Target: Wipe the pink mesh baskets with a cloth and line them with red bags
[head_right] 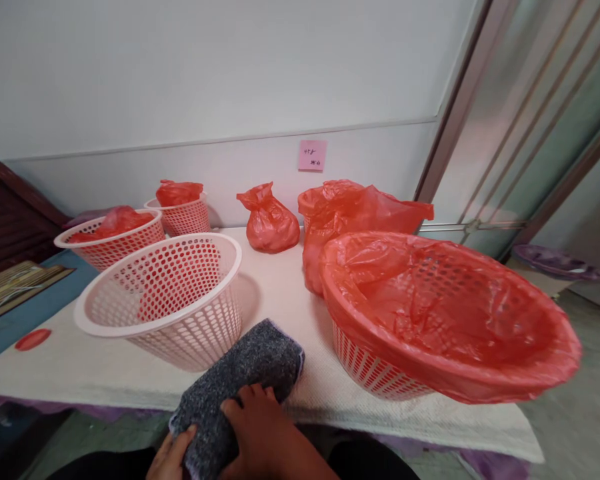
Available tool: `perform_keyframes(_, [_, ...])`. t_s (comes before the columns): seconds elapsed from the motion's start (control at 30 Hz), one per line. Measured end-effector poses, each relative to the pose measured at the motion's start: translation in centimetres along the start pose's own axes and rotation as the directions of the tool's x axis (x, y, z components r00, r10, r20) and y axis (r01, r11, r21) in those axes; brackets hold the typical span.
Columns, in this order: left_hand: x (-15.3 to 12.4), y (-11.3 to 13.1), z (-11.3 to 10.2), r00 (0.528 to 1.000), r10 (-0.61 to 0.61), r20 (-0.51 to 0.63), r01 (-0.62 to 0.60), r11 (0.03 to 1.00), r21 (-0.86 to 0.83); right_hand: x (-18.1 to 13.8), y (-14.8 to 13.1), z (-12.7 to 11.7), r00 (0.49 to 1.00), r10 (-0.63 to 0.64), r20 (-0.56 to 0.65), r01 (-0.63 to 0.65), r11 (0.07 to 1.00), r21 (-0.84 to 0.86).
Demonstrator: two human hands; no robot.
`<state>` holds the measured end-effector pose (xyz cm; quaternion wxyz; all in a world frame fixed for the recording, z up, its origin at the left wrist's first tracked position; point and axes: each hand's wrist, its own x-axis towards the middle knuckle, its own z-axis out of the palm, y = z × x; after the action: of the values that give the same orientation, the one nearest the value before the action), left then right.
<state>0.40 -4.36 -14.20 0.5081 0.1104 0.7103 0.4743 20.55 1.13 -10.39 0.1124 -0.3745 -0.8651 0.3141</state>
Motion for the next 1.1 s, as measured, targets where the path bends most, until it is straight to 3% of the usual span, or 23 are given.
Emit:
perform_keyframes(0.1, [-2.3, 1.9, 2.6, 0.997, 0.052, 0.050, -0.047, 0.994, -0.103, -0.6, 0.0, -0.6, 1.000, -0.022, 0.000, 0.022, 0.991, 0.133])
perform_keyframes(0.23, [-5.0, 4.3, 8.0, 0.974, 0.204, 0.097, -0.168, 0.942, -0.292, -0.6, 0.7, -2.7, 0.996, -0.006, -0.090, 0.042, 0.913, 0.406])
perform_keyframes(0.33, [-4.9, 5.7, 11.6, 0.913, 0.309, 0.267, -0.203, 0.911, -0.359, 0.5, 2.2, -3.5, 0.960, 0.166, -0.225, -0.031, 0.864, 0.503])
perform_keyframes(0.4, [-3.9, 6.0, 12.9, 0.895, 0.314, 0.316, -0.190, 0.910, -0.368, 1.6, 3.9, -3.7, 0.893, 0.331, -0.304, -0.155, 0.862, 0.483])
perform_keyframes(0.47, [-2.7, 5.3, 13.0, 0.919, 0.274, 0.284, -0.169, 0.924, -0.344, 2.3, 5.8, -3.9, 0.815, 0.459, -0.354, -0.290, 0.851, 0.437])
perform_keyframes(0.57, [-1.1, 3.0, 11.2, 0.949, 0.210, 0.236, -0.136, 0.946, -0.295, 2.0, 7.8, -4.7, 0.720, 0.555, -0.416, -0.433, 0.829, 0.354])
perform_keyframes(0.7, [-0.3, 0.6, 9.2, 0.961, 0.098, 0.259, -0.042, 0.976, -0.215, 0.4, 7.1, -6.5, 0.635, 0.511, -0.579, -0.461, 0.852, 0.247])
perform_keyframes(0.73, [-0.3, 0.6, 9.3, 0.956, 0.083, 0.281, -0.026, 0.979, -0.200, 0.2, 6.4, -6.7, 0.636, 0.466, -0.615, -0.430, 0.876, 0.219])
perform_keyframes(0.8, [-0.2, 1.0, 10.2, 0.941, 0.072, 0.330, -0.013, 0.984, -0.180, 0.3, 5.0, -6.5, 0.701, 0.328, -0.633, -0.310, 0.940, 0.144])
perform_keyframes(0.87, [0.2, 1.7, 11.5, 0.929, 0.075, 0.363, -0.015, 0.986, -0.167, 0.9, 3.8, -5.3, 0.813, 0.214, -0.541, -0.221, 0.974, 0.054])
perform_keyframes(0.93, [0.8, 2.4, 12.8, 0.921, 0.103, 0.375, -0.042, 0.985, -0.168, 1.8, 3.2, -3.6, 0.888, 0.209, -0.409, -0.237, 0.971, -0.018])
perform_keyframes(1.0, [1.3, 2.8, 13.6, 0.917, 0.157, 0.367, -0.099, 0.980, -0.172, 2.7, 3.1, -2.1, 0.894, 0.278, -0.351, -0.317, 0.947, -0.057])
perform_keyframes(1.1, [1.2, 2.7, 14.1, 0.914, 0.253, 0.317, -0.213, 0.964, -0.157, 3.4, 3.5, -1.2, 0.875, 0.311, -0.370, -0.350, 0.936, -0.043])
